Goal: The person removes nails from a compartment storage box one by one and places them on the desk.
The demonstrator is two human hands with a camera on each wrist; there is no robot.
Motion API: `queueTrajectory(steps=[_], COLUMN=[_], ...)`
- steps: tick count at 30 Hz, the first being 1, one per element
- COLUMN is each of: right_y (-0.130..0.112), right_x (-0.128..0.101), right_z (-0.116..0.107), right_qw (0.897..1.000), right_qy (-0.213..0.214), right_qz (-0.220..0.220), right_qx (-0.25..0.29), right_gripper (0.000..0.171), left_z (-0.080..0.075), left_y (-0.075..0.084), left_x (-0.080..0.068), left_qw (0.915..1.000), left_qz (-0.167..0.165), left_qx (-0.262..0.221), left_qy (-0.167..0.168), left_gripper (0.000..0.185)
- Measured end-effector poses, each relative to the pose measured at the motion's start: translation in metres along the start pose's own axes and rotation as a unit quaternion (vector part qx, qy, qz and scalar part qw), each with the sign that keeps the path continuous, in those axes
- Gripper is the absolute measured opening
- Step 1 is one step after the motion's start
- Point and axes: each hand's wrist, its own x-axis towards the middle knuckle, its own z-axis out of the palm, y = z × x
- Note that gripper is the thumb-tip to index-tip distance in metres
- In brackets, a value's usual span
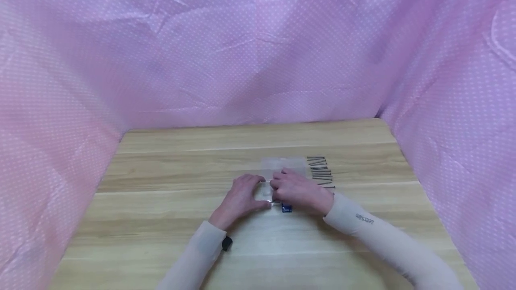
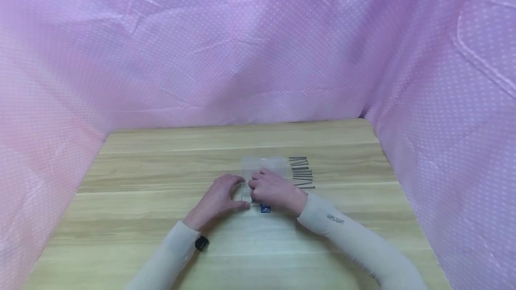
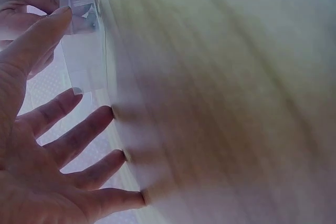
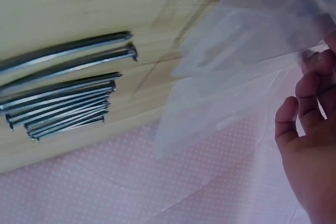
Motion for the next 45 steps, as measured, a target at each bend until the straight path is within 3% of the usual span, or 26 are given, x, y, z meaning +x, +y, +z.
queueTrajectory(steps=[4, 7, 11, 16, 19, 27, 30, 34, 39, 45], right_y=[-0.002, -0.002, 0.001, 0.007, 0.011, 0.017, 0.016, 0.015, 0.014, 0.013], right_x=[0.002, 0.001, -0.004, -0.013, -0.022, -0.053, -0.061, -0.066, -0.069, -0.069], right_z=[0.002, 0.006, 0.012, 0.012, 0.005, -0.01, -0.009, -0.005, 0.0, 0.003], right_qw=[1.0, 1.0, 0.997, 0.979, 0.968, 0.966, 0.966, 0.967, 0.965, 0.966], right_qy=[0.002, 0.001, 0.01, 0.039, 0.053, 0.019, 0.011, 0.009, 0.011, 0.025], right_qz=[-0.006, -0.003, 0.008, 0.045, 0.08, 0.163, 0.174, 0.177, 0.185, 0.174], right_qx=[-0.024, 0.012, 0.074, 0.194, 0.233, 0.2, 0.192, 0.183, 0.187, 0.191], right_gripper=[0.008, 0.001, 0.005, 0.007, 0.01, 0.043, 0.054, 0.062, 0.063, 0.048], left_z=[0.0, 0.002, 0.003, 0.003, 0.001, -0.003, -0.004, -0.003, 0.002, 0.005], left_y=[0.0, 0.0, 0.0, 0.0, 0.001, 0.0, 0.001, 0.005, 0.01, 0.015], left_x=[0.0, -0.001, 0.0, 0.004, 0.005, -0.003, -0.007, -0.009, -0.005, 0.001], left_qw=[1.0, 0.9999, 0.9999, 0.9999, 0.9997, 0.9993, 0.9993, 0.996, 0.9927, 0.9928], left_qz=[0.0, -0.006, -0.007, -0.004, -0.014, -0.033, -0.017, 0.022, 0.065, 0.072], left_qx=[-0.005, -0.009, -0.011, -0.016, -0.021, -0.014, 0.002, 0.007, 0.02, 0.069], left_qy=[0.003, -0.001, -0.002, 0.003, 0.003, 0.007, 0.034, 0.086, 0.099, 0.066], left_gripper=[0.071, 0.071, 0.072, 0.072, 0.074, 0.078, 0.07, 0.042, 0.01, 0.008])
